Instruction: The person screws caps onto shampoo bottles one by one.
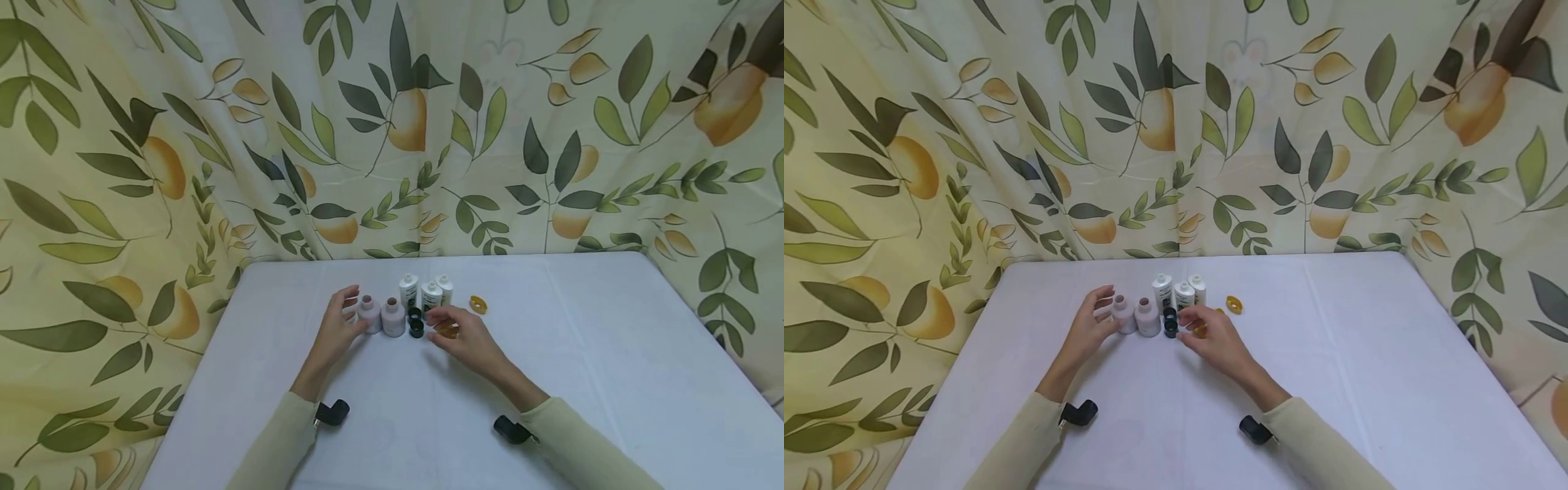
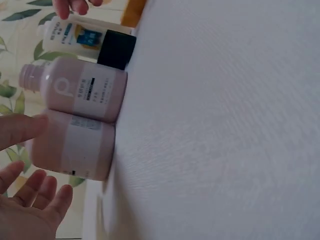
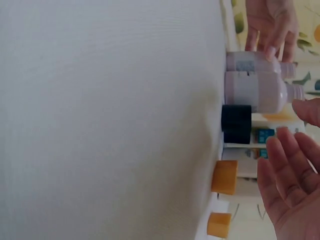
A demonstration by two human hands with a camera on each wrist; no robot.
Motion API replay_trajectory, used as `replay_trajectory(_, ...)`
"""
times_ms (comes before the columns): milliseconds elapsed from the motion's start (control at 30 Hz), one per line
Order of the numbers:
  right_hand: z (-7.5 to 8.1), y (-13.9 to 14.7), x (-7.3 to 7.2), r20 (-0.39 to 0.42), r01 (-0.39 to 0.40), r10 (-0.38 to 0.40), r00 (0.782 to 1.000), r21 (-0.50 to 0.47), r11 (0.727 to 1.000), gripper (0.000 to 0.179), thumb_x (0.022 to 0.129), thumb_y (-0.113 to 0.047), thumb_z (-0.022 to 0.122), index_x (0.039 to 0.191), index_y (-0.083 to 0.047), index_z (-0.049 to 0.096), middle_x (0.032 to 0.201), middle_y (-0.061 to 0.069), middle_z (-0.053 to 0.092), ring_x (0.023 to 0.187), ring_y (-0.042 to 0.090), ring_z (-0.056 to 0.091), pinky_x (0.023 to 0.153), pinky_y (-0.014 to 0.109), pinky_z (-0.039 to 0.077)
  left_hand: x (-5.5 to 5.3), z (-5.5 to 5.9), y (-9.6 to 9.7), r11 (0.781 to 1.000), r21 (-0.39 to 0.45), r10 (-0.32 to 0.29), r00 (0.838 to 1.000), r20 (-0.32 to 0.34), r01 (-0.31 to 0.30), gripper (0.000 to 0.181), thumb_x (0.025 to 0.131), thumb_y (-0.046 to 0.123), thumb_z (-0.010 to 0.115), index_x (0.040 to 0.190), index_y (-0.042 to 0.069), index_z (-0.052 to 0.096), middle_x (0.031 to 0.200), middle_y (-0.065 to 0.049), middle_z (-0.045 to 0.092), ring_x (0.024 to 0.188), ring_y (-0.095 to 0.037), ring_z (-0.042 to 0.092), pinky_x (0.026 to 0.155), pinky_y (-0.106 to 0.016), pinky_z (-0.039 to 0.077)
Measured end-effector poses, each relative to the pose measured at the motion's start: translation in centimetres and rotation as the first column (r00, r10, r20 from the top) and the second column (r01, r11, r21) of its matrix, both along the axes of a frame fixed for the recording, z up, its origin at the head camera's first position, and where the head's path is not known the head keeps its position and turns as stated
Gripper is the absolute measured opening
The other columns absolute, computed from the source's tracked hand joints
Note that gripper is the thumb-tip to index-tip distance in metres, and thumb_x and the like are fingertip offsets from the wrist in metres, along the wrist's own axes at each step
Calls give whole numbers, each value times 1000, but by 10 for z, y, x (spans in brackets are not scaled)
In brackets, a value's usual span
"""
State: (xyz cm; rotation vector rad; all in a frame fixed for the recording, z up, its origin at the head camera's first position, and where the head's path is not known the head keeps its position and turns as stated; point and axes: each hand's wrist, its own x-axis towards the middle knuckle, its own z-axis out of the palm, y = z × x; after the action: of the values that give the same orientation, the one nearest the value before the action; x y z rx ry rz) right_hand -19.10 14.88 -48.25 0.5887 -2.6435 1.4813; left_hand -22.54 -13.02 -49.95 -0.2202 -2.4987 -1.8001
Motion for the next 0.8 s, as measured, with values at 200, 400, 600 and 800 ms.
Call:
replay_trajectory(200, -5, -5, -1, -24, 17, -17, 1000, 7, 1000, 37, 84, -7, 82, 117, 0, 67, 109, 11, 71, 93, 22, 70, 82, 33, 62, -7, -7, 4, 995, 99, -42, 995, 93, 33, 71, 83, -11, 74, 146, 2, 43, 145, -18, 49, 132, -37, 53, 108, -47, 49)
replay_trajectory(400, -10, -10, -4, 4, 46, -46, 999, 39, 998, 39, 84, -6, 83, 118, -1, 66, 111, 10, 71, 91, 18, 71, 80, 28, 61, -9, -14, 6, 999, 41, -23, 991, 129, 18, 63, 81, -7, 78, 137, 0, 51, 133, -21, 59, 123, -36, 60, 102, -38, 54)
replay_trajectory(600, -11, -15, -7, 47, 74, -78, 996, 80, 994, 41, 84, -5, 82, 121, -3, 65, 114, 9, 70, 90, 15, 71, 79, 27, 61, -10, -15, 4, 999, 28, -29, 991, 130, 25, 60, 81, -3, 81, 135, 1, 55, 129, -21, 61, 120, -35, 64, 100, -38, 55)
replay_trajectory(800, -12, -20, -10, 37, 95, -101, 994, 129, 987, 40, 83, -5, 83, 119, -5, 66, 114, 9, 71, 89, 14, 70, 77, 26, 60, -8, -14, 2, 1000, 12, -25, 989, 144, 24, 60, 81, 3, 84, 135, 5, 56, 127, -15, 63, 118, -30, 65, 101, -39, 54)
